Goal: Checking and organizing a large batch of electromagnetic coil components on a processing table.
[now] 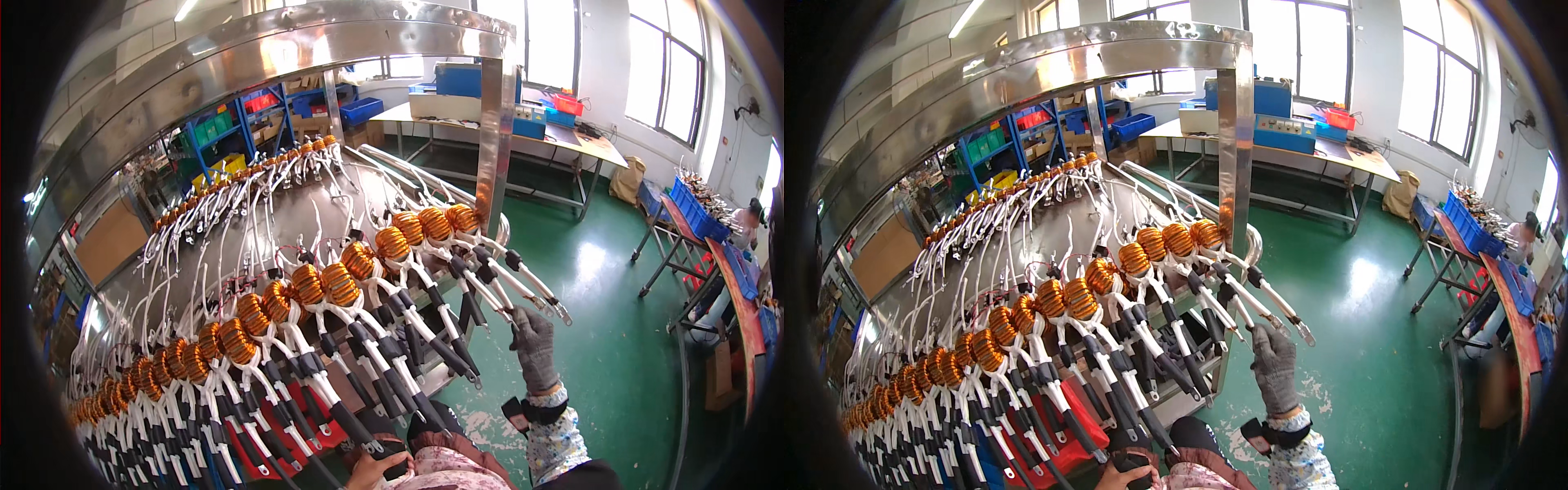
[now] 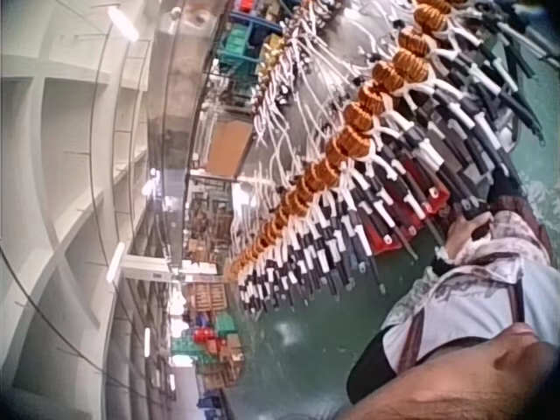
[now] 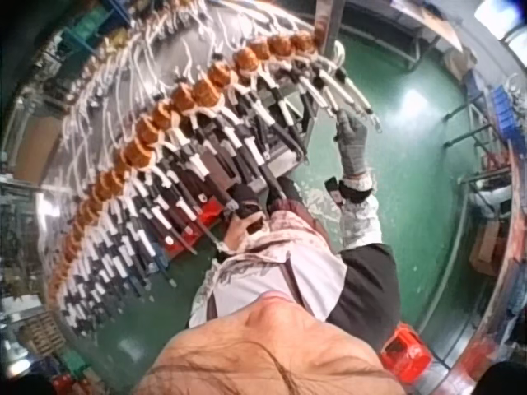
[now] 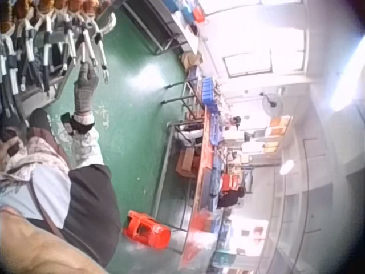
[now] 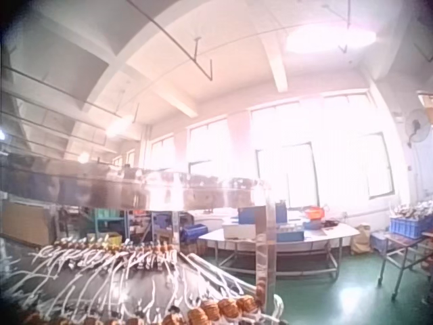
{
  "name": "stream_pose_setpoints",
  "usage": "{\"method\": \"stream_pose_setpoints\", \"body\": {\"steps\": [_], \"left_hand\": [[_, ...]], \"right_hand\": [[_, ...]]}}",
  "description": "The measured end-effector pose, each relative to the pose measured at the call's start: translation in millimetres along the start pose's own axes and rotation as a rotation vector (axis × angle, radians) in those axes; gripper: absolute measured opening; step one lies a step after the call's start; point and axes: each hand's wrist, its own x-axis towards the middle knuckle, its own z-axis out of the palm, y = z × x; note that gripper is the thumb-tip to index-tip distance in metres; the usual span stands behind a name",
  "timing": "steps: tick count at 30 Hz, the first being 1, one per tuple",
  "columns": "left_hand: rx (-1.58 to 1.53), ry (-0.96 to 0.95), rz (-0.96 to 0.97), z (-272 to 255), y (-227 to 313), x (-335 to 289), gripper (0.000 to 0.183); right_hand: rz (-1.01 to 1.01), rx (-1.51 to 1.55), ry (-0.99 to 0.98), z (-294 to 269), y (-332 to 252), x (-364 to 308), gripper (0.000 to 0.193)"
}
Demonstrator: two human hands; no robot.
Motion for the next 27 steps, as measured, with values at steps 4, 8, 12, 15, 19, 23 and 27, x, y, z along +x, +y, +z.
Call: {"method": "stream_pose_setpoints", "body": {"steps": [4,8,12,15,19,23,27], "left_hand": [[-0.053,0.057,-0.151,1.4,-2.0,4.9,0.009],[-0.052,0.044,-0.095,3.5,9.6,-4.1,0.011],[-0.067,0.043,-0.133,-1.6,5.4,-5.1,0.015],[-0.075,0.04,-0.087,-2.5,2.6,-3.7,0.017],[-0.149,0.091,-0.066,-4.2,-3.1,-1.0,0.02],[-0.155,0.041,-0.101,-5.5,3.8,-2.7,0.021],[-0.133,0.057,-0.162,-6.4,-6.5,2.0,0.019]], "right_hand": [[-0.522,-0.26,0.112,4.7,41.7,22.8,0.025],[-0.576,-0.859,0.247,5.4,1.2,3.2,0.023],[0.416,0.603,-0.448,-4.5,-1.3,19.0,0.032],[0.493,0.892,-0.648,-1.6,7.4,26.1,0.031],[-0.239,-0.122,-0.085,5.5,1.5,1.7,0.034],[0.013,0.08,-0.3,3.2,-5.5,7.1,0.033],[0.608,1.318,-0.779,-3.1,30.4,47.1,0.034]]}}
